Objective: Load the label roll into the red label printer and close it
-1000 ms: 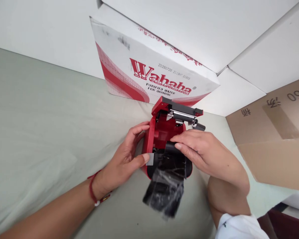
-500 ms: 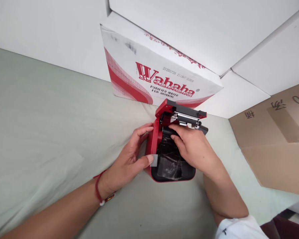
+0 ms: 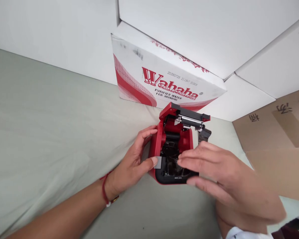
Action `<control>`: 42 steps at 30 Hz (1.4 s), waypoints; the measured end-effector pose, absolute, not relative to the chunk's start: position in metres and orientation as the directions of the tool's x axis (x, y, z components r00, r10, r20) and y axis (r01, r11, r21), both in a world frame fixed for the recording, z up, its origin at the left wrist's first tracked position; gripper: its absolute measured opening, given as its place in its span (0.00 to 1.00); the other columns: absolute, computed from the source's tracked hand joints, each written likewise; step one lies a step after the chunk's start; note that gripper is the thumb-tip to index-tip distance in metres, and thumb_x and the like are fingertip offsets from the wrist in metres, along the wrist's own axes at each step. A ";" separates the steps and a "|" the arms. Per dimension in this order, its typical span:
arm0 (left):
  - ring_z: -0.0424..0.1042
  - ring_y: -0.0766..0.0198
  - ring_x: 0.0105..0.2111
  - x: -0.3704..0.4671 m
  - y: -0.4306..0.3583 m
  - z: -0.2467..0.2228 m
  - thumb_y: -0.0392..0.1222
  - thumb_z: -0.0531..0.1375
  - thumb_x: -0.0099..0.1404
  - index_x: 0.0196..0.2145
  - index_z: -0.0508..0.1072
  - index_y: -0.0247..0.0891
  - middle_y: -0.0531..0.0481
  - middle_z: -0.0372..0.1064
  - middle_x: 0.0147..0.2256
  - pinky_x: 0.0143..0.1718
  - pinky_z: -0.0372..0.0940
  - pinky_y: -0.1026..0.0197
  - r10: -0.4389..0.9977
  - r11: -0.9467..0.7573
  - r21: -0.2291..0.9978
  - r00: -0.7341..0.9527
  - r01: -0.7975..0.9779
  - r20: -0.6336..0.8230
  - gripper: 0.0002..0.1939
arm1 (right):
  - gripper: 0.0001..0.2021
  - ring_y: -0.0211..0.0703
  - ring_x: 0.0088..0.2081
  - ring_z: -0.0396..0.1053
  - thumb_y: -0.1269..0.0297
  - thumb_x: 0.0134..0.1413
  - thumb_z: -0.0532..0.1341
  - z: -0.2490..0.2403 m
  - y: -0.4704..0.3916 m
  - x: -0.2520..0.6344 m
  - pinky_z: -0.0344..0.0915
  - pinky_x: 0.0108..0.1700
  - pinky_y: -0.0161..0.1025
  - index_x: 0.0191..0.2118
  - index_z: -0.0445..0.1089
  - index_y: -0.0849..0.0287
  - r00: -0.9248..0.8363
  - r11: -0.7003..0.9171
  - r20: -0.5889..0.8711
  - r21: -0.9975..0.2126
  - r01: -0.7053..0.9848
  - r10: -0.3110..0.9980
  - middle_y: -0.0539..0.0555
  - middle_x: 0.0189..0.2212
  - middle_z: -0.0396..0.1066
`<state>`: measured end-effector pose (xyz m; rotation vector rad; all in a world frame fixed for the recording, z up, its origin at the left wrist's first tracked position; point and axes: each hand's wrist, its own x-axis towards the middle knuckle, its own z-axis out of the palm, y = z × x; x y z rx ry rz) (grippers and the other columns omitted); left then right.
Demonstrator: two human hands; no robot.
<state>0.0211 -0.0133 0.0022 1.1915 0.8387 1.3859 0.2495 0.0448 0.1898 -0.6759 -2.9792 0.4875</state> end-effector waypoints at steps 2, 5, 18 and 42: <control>0.57 0.38 0.79 0.022 -0.015 0.002 0.57 0.62 0.79 0.73 0.62 0.53 0.40 0.52 0.78 0.79 0.57 0.27 0.969 -0.225 0.952 0.050 -0.206 0.240 0.30 | 0.13 0.48 0.50 0.76 0.68 0.76 0.62 0.191 0.037 0.248 0.78 0.45 0.45 0.60 0.79 0.58 -0.886 0.857 -0.076 -0.228 0.462 0.457 0.57 0.54 0.81; 0.60 0.41 0.77 0.025 -0.020 0.003 0.51 0.58 0.81 0.73 0.63 0.51 0.38 0.58 0.75 0.76 0.63 0.30 0.936 -0.352 0.936 -0.026 0.005 0.352 0.26 | 0.14 0.50 0.44 0.74 0.75 0.73 0.61 0.180 0.034 0.243 0.74 0.37 0.46 0.57 0.79 0.61 -0.858 0.843 -0.087 -0.157 0.514 0.506 0.58 0.49 0.80; 0.75 0.57 0.66 0.041 -0.043 0.015 0.36 0.57 0.72 0.52 0.83 0.41 0.47 0.84 0.47 0.82 0.54 0.48 0.506 -0.743 0.339 0.151 0.577 0.850 0.17 | 0.06 0.49 0.42 0.75 0.70 0.74 0.64 0.194 0.031 0.259 0.74 0.46 0.49 0.48 0.79 0.55 -0.918 0.902 -0.237 -0.224 0.369 0.317 0.51 0.41 0.79; 0.80 0.60 0.56 0.047 -0.042 0.016 0.35 0.67 0.68 0.41 0.83 0.54 0.53 0.80 0.41 0.76 0.68 0.49 0.473 -0.625 0.280 0.069 0.729 0.878 0.12 | 0.16 0.48 0.53 0.79 0.77 0.75 0.58 0.177 0.048 0.262 0.82 0.50 0.44 0.58 0.78 0.60 -0.854 0.849 0.047 -0.148 0.507 0.518 0.60 0.58 0.81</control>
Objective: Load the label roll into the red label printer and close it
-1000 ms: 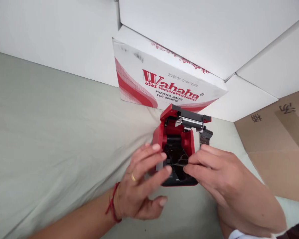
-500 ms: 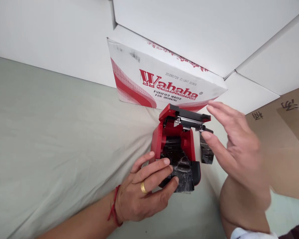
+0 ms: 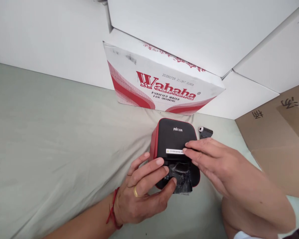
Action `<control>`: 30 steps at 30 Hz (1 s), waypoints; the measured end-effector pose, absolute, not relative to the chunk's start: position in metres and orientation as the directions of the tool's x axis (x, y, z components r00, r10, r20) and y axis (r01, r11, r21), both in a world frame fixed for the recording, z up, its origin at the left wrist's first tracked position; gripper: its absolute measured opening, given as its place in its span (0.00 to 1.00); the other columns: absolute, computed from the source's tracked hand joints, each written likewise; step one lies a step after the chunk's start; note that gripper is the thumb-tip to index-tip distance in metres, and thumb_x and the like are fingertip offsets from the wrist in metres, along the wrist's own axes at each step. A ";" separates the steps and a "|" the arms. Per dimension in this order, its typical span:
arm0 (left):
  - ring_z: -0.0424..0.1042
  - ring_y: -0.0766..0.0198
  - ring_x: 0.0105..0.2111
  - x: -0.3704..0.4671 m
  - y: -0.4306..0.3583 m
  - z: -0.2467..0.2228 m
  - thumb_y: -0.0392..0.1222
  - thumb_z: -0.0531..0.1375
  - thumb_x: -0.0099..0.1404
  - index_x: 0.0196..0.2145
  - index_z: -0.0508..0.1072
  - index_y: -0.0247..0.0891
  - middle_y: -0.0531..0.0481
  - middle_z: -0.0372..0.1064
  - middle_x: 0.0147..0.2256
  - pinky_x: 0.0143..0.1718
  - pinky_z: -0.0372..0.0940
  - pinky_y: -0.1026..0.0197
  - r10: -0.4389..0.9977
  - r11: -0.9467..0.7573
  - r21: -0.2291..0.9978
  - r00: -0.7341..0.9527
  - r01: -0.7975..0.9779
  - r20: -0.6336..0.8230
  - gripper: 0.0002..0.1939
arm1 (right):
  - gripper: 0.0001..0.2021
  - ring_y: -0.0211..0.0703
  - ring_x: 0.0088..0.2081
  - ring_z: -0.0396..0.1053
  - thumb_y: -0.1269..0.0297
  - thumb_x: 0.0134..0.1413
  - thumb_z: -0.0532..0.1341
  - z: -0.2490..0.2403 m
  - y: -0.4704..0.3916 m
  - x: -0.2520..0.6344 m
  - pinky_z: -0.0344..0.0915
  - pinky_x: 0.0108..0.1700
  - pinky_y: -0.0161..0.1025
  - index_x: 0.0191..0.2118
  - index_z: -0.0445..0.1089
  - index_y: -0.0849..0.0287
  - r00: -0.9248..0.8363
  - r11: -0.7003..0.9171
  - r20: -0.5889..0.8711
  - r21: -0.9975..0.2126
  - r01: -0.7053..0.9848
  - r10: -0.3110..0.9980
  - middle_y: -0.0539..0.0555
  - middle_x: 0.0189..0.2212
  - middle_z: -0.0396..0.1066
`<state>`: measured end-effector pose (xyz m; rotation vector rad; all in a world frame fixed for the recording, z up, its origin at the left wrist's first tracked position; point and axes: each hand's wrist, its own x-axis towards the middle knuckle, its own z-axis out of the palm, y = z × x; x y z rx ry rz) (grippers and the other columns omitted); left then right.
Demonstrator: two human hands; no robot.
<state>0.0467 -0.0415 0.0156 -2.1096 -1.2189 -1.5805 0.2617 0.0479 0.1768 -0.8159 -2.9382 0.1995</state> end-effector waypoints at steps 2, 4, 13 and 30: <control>0.78 0.61 0.58 0.046 -0.040 0.018 0.33 0.65 0.69 0.41 0.83 0.52 0.52 0.80 0.43 0.79 0.64 0.51 0.479 -0.640 0.291 0.073 0.711 0.875 0.12 | 0.18 0.46 0.48 0.77 0.82 0.71 0.56 0.170 0.045 0.262 0.81 0.43 0.42 0.54 0.79 0.60 -0.867 0.858 0.008 -0.149 0.492 0.498 0.60 0.56 0.81; 0.78 0.62 0.60 0.046 -0.040 0.019 0.32 0.64 0.69 0.42 0.83 0.50 0.51 0.80 0.45 0.80 0.63 0.50 0.495 -0.654 0.306 0.085 0.692 0.865 0.12 | 0.19 0.47 0.45 0.75 0.83 0.68 0.56 0.163 0.044 0.263 0.80 0.41 0.44 0.53 0.80 0.61 -0.877 0.870 0.002 -0.122 0.477 0.481 0.62 0.55 0.80; 0.77 0.53 0.63 0.042 -0.044 0.006 0.34 0.65 0.67 0.51 0.84 0.50 0.48 0.80 0.52 0.78 0.65 0.43 0.539 -0.720 0.387 0.114 0.576 0.835 0.17 | 0.19 0.46 0.40 0.71 0.81 0.70 0.56 0.157 0.046 0.261 0.74 0.37 0.44 0.55 0.80 0.59 -0.869 0.862 -0.013 -0.114 0.493 0.495 0.59 0.50 0.80; 0.59 0.40 0.78 0.034 -0.021 0.010 0.57 0.72 0.69 0.76 0.59 0.62 0.50 0.53 0.80 0.72 0.71 0.36 0.990 -0.131 0.911 0.001 -0.390 0.143 0.44 | 0.16 0.49 0.51 0.81 0.77 0.72 0.58 0.179 0.001 0.251 0.83 0.48 0.40 0.50 0.84 0.61 -0.954 0.935 -0.040 -0.191 0.298 0.296 0.57 0.57 0.84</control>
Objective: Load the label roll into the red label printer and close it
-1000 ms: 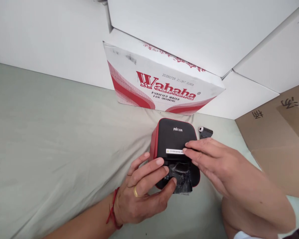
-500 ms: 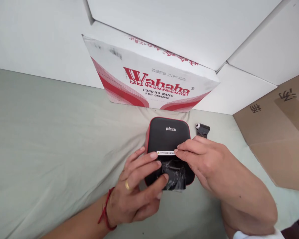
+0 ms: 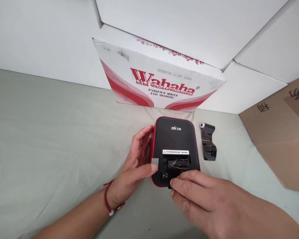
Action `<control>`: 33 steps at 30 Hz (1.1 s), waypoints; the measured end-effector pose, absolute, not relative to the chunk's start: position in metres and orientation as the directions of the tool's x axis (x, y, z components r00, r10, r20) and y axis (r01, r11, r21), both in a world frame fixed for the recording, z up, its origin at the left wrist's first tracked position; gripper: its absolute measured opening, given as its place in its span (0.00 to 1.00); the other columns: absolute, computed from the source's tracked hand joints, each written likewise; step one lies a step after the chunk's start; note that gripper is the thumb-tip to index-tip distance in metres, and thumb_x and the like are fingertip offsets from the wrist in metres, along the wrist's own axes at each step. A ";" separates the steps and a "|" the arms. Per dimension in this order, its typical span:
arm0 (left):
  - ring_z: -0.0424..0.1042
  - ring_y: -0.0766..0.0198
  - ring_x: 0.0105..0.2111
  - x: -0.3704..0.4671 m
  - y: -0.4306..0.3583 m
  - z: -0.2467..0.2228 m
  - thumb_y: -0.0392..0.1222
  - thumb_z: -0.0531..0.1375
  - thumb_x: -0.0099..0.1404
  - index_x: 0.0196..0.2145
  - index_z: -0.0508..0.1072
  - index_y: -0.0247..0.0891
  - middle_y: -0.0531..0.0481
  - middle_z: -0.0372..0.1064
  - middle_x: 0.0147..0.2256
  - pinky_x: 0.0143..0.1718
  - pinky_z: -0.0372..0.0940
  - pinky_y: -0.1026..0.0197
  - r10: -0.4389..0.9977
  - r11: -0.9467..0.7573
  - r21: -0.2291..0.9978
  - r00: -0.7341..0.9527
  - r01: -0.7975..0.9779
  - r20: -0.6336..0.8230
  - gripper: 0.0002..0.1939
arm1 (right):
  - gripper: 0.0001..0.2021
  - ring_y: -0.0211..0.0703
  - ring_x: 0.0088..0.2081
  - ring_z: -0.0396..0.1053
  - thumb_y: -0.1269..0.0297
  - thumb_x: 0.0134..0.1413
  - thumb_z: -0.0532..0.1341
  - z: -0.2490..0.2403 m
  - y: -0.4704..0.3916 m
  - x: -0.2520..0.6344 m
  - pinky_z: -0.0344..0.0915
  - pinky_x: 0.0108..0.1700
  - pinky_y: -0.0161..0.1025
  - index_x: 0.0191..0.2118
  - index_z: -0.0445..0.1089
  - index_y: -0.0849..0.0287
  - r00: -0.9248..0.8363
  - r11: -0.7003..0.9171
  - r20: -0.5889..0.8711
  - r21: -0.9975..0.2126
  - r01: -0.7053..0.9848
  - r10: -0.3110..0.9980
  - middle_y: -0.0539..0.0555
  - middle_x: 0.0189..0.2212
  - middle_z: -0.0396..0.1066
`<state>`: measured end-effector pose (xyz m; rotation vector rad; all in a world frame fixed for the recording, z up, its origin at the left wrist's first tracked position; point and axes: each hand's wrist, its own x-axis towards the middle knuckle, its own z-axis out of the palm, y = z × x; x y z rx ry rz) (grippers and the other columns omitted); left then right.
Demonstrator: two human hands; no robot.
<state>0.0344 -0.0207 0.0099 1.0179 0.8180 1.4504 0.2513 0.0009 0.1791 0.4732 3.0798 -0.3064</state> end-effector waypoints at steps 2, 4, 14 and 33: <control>0.60 0.41 0.78 0.034 -0.018 0.007 0.57 0.73 0.67 0.76 0.59 0.63 0.51 0.54 0.80 0.75 0.67 0.34 0.990 -0.123 0.906 0.009 -0.405 0.138 0.45 | 0.15 0.49 0.50 0.81 0.80 0.67 0.61 0.178 0.001 0.251 0.84 0.50 0.41 0.48 0.84 0.60 -0.952 0.932 -0.060 -0.194 0.305 0.300 0.57 0.57 0.83; 0.60 0.42 0.78 0.033 -0.017 0.005 0.58 0.71 0.68 0.76 0.59 0.62 0.51 0.55 0.80 0.78 0.63 0.33 0.991 -0.119 0.905 0.006 -0.409 0.133 0.44 | 0.16 0.49 0.52 0.80 0.82 0.63 0.62 0.178 0.000 0.251 0.84 0.51 0.42 0.47 0.83 0.58 -0.947 0.925 -0.078 -0.202 0.321 0.312 0.58 0.56 0.83; 0.39 0.49 0.85 0.024 -0.014 0.003 0.57 0.72 0.71 0.76 0.54 0.70 0.59 0.43 0.83 0.87 0.39 0.36 0.992 -0.097 0.939 0.039 -0.329 0.117 0.45 | 0.22 0.52 0.52 0.81 0.85 0.61 0.57 0.186 -0.001 0.248 0.84 0.54 0.46 0.50 0.83 0.59 -0.931 0.894 -0.132 -0.261 0.364 0.341 0.60 0.53 0.84; 0.53 0.43 0.79 0.024 -0.005 0.005 0.54 0.72 0.71 0.74 0.58 0.53 0.45 0.54 0.78 0.83 0.49 0.35 0.982 -0.076 0.928 0.136 -0.364 0.134 0.41 | 0.19 0.59 0.59 0.81 0.62 0.74 0.64 0.141 0.090 0.214 0.72 0.50 0.48 0.66 0.78 0.50 -0.631 0.685 -0.346 0.046 0.727 0.694 0.55 0.61 0.82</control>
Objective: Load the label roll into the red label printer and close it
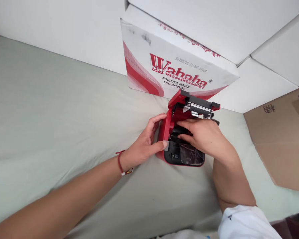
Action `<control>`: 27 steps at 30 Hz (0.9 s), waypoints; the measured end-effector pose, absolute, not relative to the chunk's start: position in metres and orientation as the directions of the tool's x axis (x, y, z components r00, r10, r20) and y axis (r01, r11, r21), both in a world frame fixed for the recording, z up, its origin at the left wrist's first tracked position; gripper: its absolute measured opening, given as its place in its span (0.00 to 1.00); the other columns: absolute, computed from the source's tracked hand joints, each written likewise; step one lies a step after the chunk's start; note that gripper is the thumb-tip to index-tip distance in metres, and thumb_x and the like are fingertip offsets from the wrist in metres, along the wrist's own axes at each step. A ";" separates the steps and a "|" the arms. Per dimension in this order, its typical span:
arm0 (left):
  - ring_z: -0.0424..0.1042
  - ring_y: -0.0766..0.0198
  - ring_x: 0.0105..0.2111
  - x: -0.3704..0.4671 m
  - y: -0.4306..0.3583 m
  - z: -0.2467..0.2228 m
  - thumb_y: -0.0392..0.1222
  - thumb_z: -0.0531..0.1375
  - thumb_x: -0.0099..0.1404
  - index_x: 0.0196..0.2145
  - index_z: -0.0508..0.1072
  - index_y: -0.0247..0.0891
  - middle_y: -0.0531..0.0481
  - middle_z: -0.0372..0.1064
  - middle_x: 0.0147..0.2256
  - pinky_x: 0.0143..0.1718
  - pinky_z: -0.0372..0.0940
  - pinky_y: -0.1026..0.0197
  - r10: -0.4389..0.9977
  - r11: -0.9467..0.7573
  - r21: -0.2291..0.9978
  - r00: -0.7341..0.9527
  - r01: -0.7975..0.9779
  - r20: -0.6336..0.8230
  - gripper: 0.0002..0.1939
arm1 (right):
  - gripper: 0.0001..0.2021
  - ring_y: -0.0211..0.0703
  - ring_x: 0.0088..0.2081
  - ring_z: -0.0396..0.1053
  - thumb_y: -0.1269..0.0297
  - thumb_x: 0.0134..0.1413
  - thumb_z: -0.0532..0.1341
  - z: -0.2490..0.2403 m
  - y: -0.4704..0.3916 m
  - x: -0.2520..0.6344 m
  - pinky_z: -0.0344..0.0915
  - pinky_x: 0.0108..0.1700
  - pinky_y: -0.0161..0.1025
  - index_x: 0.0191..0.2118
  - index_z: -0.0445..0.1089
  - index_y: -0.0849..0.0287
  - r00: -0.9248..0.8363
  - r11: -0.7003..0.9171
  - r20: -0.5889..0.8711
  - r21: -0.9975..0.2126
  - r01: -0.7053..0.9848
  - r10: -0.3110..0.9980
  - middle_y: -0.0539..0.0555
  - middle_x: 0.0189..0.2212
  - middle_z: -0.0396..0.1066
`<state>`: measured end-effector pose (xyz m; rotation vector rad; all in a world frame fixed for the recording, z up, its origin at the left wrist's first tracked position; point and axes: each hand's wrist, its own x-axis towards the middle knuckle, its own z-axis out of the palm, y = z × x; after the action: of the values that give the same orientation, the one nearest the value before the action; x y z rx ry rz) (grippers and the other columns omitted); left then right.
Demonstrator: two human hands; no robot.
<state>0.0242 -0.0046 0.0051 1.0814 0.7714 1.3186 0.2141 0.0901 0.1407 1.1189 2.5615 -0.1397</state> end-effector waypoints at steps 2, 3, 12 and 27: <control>0.51 0.44 0.80 0.024 -0.005 0.004 0.53 0.71 0.71 0.74 0.58 0.53 0.45 0.53 0.79 0.83 0.48 0.35 0.981 -0.080 0.929 0.139 -0.361 0.138 0.40 | 0.18 0.60 0.55 0.82 0.61 0.74 0.64 0.143 0.089 0.209 0.71 0.45 0.48 0.63 0.80 0.51 -0.594 0.684 -0.411 0.107 0.722 0.692 0.55 0.56 0.84; 0.51 0.44 0.81 0.024 -0.005 0.004 0.53 0.71 0.72 0.74 0.58 0.54 0.46 0.53 0.79 0.83 0.49 0.35 0.981 -0.082 0.928 0.137 -0.362 0.140 0.40 | 0.17 0.60 0.53 0.82 0.61 0.74 0.64 0.143 0.088 0.208 0.70 0.44 0.48 0.62 0.80 0.52 -0.587 0.682 -0.421 0.113 0.722 0.691 0.56 0.55 0.84; 0.51 0.44 0.81 0.024 -0.007 0.003 0.53 0.71 0.72 0.73 0.61 0.56 0.49 0.53 0.80 0.83 0.54 0.37 0.986 -0.074 0.929 0.112 -0.363 0.122 0.38 | 0.19 0.40 0.31 0.74 0.52 0.77 0.60 0.204 0.076 0.293 0.69 0.33 0.40 0.62 0.77 0.54 -0.698 0.647 -0.039 -0.341 0.681 0.715 0.57 0.49 0.83; 0.55 0.43 0.80 0.025 -0.006 0.004 0.55 0.72 0.71 0.72 0.64 0.57 0.48 0.56 0.79 0.82 0.56 0.36 0.989 -0.078 0.923 0.085 -0.376 0.118 0.37 | 0.27 0.65 0.63 0.77 0.62 0.66 0.66 0.138 0.176 0.331 0.74 0.56 0.51 0.69 0.77 0.56 -0.014 0.105 -0.337 0.253 0.962 0.941 0.64 0.66 0.78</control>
<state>0.0250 -0.0062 0.0035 1.0414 0.8007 1.3590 0.3307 0.1762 0.1376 1.8540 1.9744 -0.0660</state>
